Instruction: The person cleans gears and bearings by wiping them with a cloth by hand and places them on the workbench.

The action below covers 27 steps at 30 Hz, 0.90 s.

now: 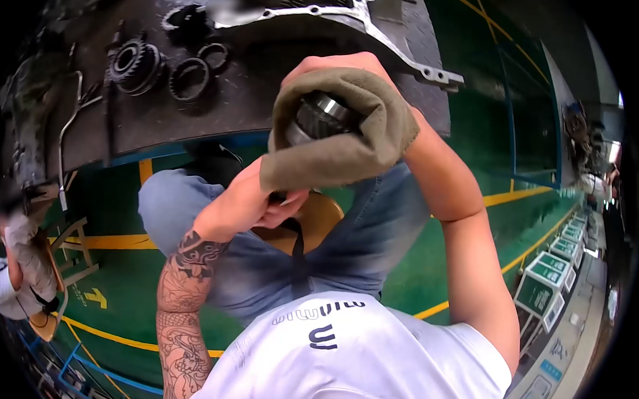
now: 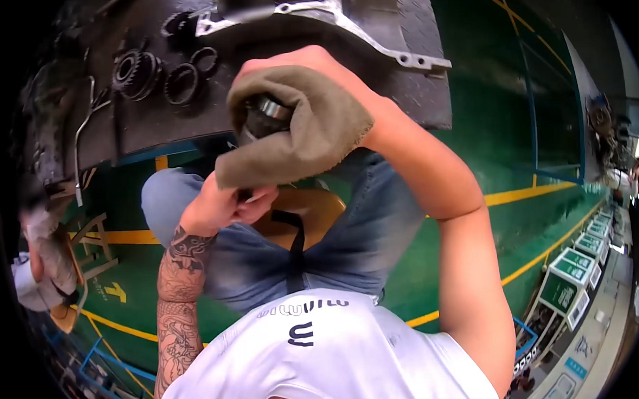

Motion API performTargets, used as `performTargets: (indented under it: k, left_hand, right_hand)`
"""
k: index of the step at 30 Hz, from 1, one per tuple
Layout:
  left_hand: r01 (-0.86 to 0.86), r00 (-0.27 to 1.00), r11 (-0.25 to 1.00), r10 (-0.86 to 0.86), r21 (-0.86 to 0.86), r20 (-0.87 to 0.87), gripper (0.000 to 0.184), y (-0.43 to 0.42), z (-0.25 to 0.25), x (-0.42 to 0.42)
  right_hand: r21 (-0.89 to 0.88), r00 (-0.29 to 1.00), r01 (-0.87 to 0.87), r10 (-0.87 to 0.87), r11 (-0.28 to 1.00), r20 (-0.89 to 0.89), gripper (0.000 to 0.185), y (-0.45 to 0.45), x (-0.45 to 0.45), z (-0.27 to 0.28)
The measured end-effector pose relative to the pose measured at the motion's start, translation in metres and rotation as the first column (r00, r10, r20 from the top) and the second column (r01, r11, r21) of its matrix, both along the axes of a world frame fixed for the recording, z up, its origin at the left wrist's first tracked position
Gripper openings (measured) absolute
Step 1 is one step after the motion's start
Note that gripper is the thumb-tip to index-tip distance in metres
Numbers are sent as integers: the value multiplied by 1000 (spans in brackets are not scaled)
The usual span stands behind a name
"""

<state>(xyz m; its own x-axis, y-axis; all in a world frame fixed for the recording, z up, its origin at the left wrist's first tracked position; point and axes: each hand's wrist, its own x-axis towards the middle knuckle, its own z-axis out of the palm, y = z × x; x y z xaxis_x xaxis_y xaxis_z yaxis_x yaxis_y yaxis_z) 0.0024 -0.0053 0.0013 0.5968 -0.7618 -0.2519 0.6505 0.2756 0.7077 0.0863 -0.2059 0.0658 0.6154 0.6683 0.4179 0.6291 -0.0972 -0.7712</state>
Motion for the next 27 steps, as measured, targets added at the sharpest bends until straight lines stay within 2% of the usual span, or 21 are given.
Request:
performTargets:
  k: [1,4,5,6,8,9,11,12,13,14,15,16,17,18,19,21,22,23,24,26,27]
  left_hand:
    - [73,988,985,-92,-155,-121,43,-2,1,-2]
    - [92,984,995,-87,24,-153,37,4,4,-5]
    - [-95,939,990,54,103,340,30,-2,-8,-4]
    - [-404,653,899,156,167,741,23,-8,-19,-4]
    - [-705,374,673,83,225,924,15,-6,-13,1]
    - [-772,352,584,65,251,934,14,-7,-10,3]
    - [-745,434,617,158,255,887,14,-10,-12,4]
    - [-692,455,678,145,247,878,14,-10,-20,5]
    - [-664,373,746,270,52,888,14,-16,-31,7]
    - [-437,608,886,162,157,777,9,-6,-33,4]
    - [-66,922,997,48,34,385,16,-4,-25,5]
    - [155,980,983,-165,-95,-112,31,-3,-19,7]
    - [263,957,923,-286,-281,-42,41,-5,-15,4]
    - [264,913,869,-365,-419,-181,41,-7,-19,4]
    - [266,913,851,-373,-453,-164,41,-6,-19,3]
    - [87,979,989,-63,-118,196,38,-10,-22,3]
    - [-275,797,960,196,54,572,34,-12,-18,0]
    - [-628,418,776,268,62,868,31,-14,-14,-2]
    - [-756,313,640,170,137,935,29,-8,-5,-2]
    - [-770,344,592,69,239,936,30,-1,-8,2]
    - [-766,367,580,43,276,929,30,1,-9,3]
  right_hand:
    - [37,999,-34,34,999,5,35,0,-1,0]
    - [58,995,-66,61,996,73,35,1,0,-2]
    - [21,993,-38,35,999,112,35,3,3,-3]
    - [-2,992,1,-1,1000,127,35,4,1,-4]
    - [-90,988,124,-114,988,104,34,9,-2,1]
    - [-152,981,192,-189,970,30,34,12,-6,6]
    - [-155,966,233,-247,960,-81,37,16,-8,11]
    - [-178,979,196,-203,964,-22,35,13,-5,5]
    - [-200,982,182,-166,963,92,35,13,-4,6]
    - [-173,986,128,-106,977,130,35,3,4,-10]
    - [-164,999,42,-36,986,39,34,2,4,-2]
    - [-116,998,16,-8,993,70,31,-9,4,-10]
    - [-42,995,51,-47,998,91,33,-21,6,-29]
    - [-90,996,43,-36,995,76,32,-33,10,-42]
    - [-160,998,46,-38,986,49,31,-32,9,-31]
    - [-249,991,130,-129,960,23,19,-24,5,-19]
    - [-268,977,211,-214,940,20,9,-14,0,-13]
    - [-255,974,224,-227,941,16,14,-3,-6,-3]
    - [-241,970,237,-241,941,12,20,11,-12,9]
    - [-283,905,252,-329,925,-270,32,27,-19,18]
    - [-300,930,224,-295,928,-220,31,25,-14,14]
